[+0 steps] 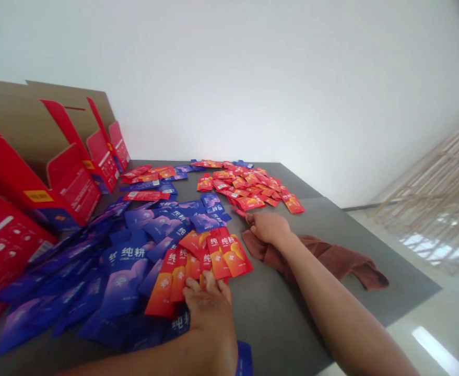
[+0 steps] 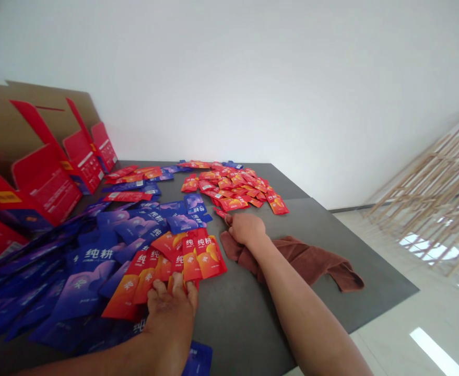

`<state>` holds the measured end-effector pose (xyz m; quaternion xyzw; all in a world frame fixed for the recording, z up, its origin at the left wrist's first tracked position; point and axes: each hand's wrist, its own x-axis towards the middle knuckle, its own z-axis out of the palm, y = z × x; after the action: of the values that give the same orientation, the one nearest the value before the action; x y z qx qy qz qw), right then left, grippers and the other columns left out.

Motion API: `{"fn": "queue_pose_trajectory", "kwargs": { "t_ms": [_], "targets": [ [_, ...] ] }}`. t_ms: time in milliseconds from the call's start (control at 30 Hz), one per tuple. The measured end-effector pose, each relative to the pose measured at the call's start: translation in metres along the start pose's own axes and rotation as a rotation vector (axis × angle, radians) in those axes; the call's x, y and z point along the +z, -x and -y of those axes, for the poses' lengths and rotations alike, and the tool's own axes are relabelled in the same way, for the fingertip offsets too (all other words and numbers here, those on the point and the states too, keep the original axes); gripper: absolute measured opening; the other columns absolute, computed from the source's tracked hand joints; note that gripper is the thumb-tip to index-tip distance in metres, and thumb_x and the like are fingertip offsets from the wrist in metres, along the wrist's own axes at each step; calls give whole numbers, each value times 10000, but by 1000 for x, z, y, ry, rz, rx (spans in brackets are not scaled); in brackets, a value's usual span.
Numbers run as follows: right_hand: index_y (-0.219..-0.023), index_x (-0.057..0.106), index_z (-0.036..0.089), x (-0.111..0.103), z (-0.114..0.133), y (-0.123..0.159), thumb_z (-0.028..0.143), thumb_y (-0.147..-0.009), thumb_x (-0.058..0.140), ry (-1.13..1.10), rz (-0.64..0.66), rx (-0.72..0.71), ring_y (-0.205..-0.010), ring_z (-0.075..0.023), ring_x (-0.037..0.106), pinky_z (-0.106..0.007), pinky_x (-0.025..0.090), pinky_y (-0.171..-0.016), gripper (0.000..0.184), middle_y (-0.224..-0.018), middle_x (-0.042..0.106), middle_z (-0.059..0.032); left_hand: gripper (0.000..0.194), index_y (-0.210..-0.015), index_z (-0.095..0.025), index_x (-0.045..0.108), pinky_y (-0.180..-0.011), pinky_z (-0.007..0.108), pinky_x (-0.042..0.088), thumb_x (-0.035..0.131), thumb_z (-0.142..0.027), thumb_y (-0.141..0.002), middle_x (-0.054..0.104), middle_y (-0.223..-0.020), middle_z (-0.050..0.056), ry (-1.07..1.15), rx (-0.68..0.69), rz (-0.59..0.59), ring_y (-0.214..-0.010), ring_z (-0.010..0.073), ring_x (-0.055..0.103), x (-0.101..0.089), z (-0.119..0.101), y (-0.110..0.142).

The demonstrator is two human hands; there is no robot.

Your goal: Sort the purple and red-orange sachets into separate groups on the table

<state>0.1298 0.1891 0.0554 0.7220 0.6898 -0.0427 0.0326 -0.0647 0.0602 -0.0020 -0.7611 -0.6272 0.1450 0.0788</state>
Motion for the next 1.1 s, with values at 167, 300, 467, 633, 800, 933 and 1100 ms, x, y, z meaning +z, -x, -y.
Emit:
{"fn": "queue_pose_trajectory", "kwargs": {
  "t_ms": [167,300,467,633,800,933,1100],
  "targets": [
    [-899,654,174,-22,-17,18,200,-813,448,-415,122,-378,-769,-182,616,-265,453,-671,224,-873,688,-40,562,-1262,-228,613,-935,657,416,374,56,-840,488,-1412,217,43,27,61,-1221,484,487,-7,1,1],
    [-898,672,178,-27,-1,35,247,-844,435,-636,336,-458,-763,-164,607,-241,450,-659,253,-881,699,-10,567,-1259,-235,618,-919,630,440,360,52,-843,494,-1411,210,19,27,50,-1209,481,501,-9,2,1],
    [-784,641,178,-35,18,51,219,-819,465,-398,404,-435,-647,-146,561,-240,393,-595,184,-777,682,-7,572,-1264,-263,614,-884,567,471,362,36,-847,546,-1377,193,-46,30,25,-1180,457,540,-10,4,3],
    [-1040,514,181,-38,8,54,222,-826,496,-490,53,-376,-747,-158,562,-240,380,-636,219,-877,640,-15,603,-1270,-294,606,-861,543,480,342,44,-846,555,-1374,178,-94,35,32,-1169,457,548,-10,5,3],
    [-1075,452,192,-9,41,50,231,-834,517,-371,43,-546,-736,-155,520,-247,334,-623,254,-919,591,-25,577,-1298,-276,581,-897,570,463,351,21,-860,532,-1391,190,-107,31,42,-1187,455,533,-8,3,2],
    [-1002,495,201,5,60,50,331,-840,584,-314,168,-722,-827,-166,522,-250,353,-662,226,-994,574,-37,574,-1312,-256,566,-896,588,464,343,20,-860,533,-1383,201,-147,22,7,-1180,464,533,-3,1,2],
    [-1073,486,191,-2,65,58,491,-714,687,-262,176,-594,-845,-213,574,-274,381,-637,509,-1087,589,-80,582,-1283,-240,596,-915,546,476,321,38,-852,553,-1372,171,-147,-4,-8,-1180,440,540,-4,2,4]
  ]
}}
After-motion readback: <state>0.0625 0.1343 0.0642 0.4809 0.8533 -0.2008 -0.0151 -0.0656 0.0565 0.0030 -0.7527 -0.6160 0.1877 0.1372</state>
